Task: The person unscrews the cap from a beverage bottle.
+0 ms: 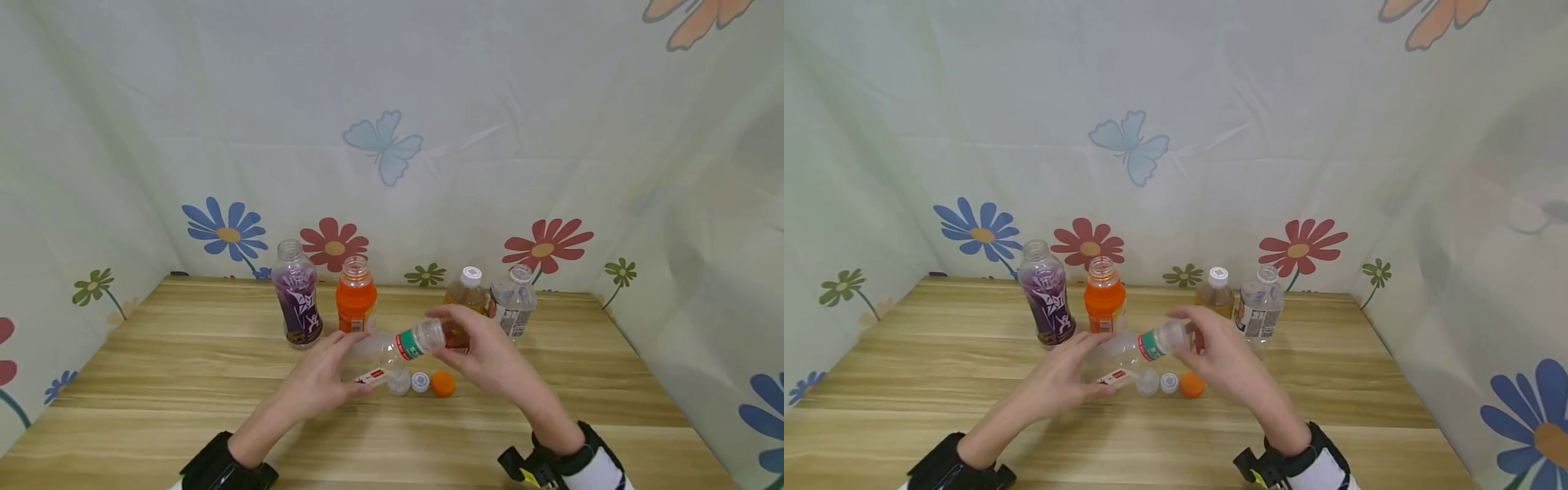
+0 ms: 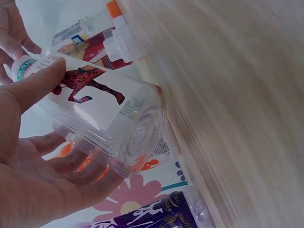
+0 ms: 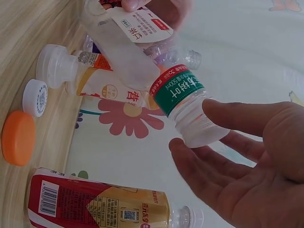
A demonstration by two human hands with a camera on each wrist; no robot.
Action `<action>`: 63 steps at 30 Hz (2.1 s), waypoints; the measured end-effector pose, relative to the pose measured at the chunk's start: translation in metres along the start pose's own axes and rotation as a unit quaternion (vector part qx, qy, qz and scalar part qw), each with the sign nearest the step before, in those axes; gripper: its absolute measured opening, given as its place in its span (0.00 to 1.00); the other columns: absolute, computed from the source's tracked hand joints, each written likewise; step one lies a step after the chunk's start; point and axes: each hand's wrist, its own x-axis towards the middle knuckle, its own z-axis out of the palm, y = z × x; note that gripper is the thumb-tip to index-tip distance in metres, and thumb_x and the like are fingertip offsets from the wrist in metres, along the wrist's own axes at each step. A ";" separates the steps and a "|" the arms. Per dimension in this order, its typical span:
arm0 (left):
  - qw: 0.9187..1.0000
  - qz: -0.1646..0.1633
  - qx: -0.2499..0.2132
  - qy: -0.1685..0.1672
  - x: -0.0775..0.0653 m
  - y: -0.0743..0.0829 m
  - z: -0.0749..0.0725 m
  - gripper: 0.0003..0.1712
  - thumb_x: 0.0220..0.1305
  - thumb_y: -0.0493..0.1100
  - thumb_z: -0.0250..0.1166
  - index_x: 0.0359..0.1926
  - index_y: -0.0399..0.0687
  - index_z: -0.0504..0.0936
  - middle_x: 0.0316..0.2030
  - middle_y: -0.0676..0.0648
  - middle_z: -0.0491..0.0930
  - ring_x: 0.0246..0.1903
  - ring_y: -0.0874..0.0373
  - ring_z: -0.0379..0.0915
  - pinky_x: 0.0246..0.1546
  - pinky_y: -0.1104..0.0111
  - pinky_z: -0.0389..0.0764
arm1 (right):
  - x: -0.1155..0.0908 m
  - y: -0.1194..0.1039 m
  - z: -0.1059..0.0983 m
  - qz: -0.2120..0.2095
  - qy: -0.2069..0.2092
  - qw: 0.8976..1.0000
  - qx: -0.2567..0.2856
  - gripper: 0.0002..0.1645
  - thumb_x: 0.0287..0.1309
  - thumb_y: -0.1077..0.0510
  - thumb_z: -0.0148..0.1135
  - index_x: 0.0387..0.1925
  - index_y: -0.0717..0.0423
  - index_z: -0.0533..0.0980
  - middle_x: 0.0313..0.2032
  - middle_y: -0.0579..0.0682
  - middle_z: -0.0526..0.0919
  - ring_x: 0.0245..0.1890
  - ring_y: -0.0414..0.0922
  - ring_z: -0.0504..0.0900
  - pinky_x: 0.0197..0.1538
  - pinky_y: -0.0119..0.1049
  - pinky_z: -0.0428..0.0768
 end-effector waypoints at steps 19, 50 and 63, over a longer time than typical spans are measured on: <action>1.000 -0.007 0.004 0.000 0.000 0.000 0.000 0.43 0.47 0.49 0.80 0.64 0.47 0.73 0.54 0.50 0.73 0.52 0.54 0.71 0.54 0.58 0.70 | 0.000 0.002 0.002 0.039 0.013 0.999 0.023 0.19 0.64 0.62 0.64 0.55 0.59 0.75 0.47 0.48 0.80 0.42 0.47 0.81 0.41 0.29 0.79; 1.000 -0.023 -0.004 -0.009 -0.001 -0.001 -0.001 0.43 0.48 0.49 0.79 0.65 0.48 0.72 0.55 0.50 0.73 0.53 0.54 0.70 0.55 0.58 0.70 | 0.000 -0.002 -0.001 -0.022 0.035 0.999 0.026 0.23 0.52 0.77 0.67 0.49 0.59 0.76 0.47 0.47 0.77 0.42 0.48 0.83 0.41 0.30 0.80; 0.999 -0.033 -0.016 0.011 0.000 0.001 -0.003 0.43 0.48 0.49 0.80 0.65 0.48 0.72 0.55 0.49 0.73 0.53 0.54 0.71 0.56 0.57 0.70 | 0.000 0.008 -0.004 -0.023 0.047 0.991 -0.124 0.22 0.48 0.73 0.72 0.46 0.61 0.78 0.43 0.48 0.79 0.36 0.45 0.80 0.37 0.30 0.80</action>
